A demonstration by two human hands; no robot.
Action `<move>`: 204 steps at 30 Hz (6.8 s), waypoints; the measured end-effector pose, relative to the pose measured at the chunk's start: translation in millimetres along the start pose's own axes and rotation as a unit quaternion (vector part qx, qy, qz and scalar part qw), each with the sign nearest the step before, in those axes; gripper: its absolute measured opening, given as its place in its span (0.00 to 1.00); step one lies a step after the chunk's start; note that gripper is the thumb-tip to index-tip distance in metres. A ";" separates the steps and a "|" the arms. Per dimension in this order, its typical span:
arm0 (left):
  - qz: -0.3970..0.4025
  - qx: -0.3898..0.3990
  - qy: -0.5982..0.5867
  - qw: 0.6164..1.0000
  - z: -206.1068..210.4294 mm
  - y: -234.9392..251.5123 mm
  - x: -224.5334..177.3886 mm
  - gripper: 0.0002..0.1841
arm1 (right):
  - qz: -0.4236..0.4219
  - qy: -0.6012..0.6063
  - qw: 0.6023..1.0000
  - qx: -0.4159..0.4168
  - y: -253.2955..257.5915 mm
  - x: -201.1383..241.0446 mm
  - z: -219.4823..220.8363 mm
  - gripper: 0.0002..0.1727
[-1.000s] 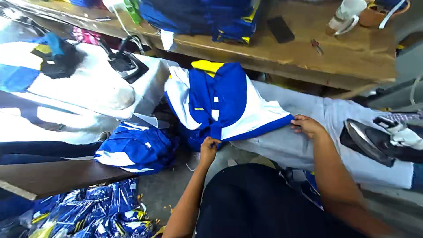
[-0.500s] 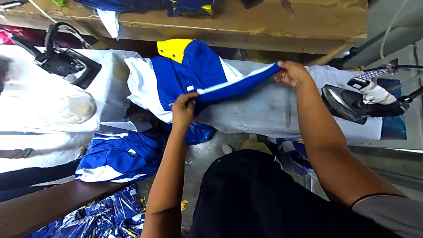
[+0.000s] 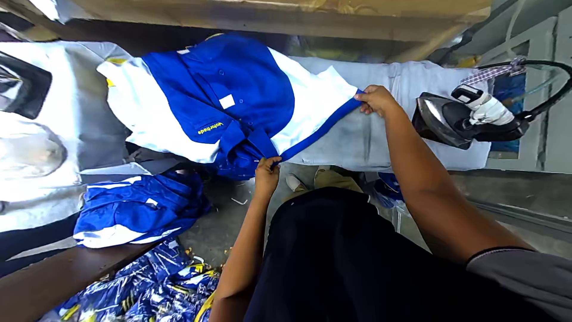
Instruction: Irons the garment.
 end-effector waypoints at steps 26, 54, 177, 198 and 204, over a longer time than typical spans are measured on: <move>0.233 -0.045 0.091 0.967 74.0 158.3 -168.3 0.15 | -0.138 -0.107 0.982 0.074 27.0 83.9 35.9 0.26; 0.272 -0.050 0.250 0.928 139.2 204.8 -147.0 0.15 | -0.161 -0.187 0.968 0.049 35.3 82.6 34.9 0.26; 0.450 0.097 0.245 0.853 104.5 61.3 -38.6 0.25 | -0.423 -0.197 0.859 -0.211 22.4 -3.0 90.8 0.27; 0.333 0.033 0.202 0.921 100.5 35.7 -44.0 0.16 | -0.414 -0.219 0.860 -0.201 22.2 1.3 87.6 0.27; 0.305 -0.131 0.131 0.934 59.9 110.3 -95.6 0.13 | -0.422 -0.202 0.859 -0.207 21.6 -0.2 88.7 0.26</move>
Point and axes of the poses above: each hand's wrist, its own y-axis towards the middle knuckle, its own z-axis out of the palm, x = y × z, the point moved 2 cm from there along y, towards the middle knuckle, and after that the axes turned 12 degrees about -x, right-handed, at the moved point
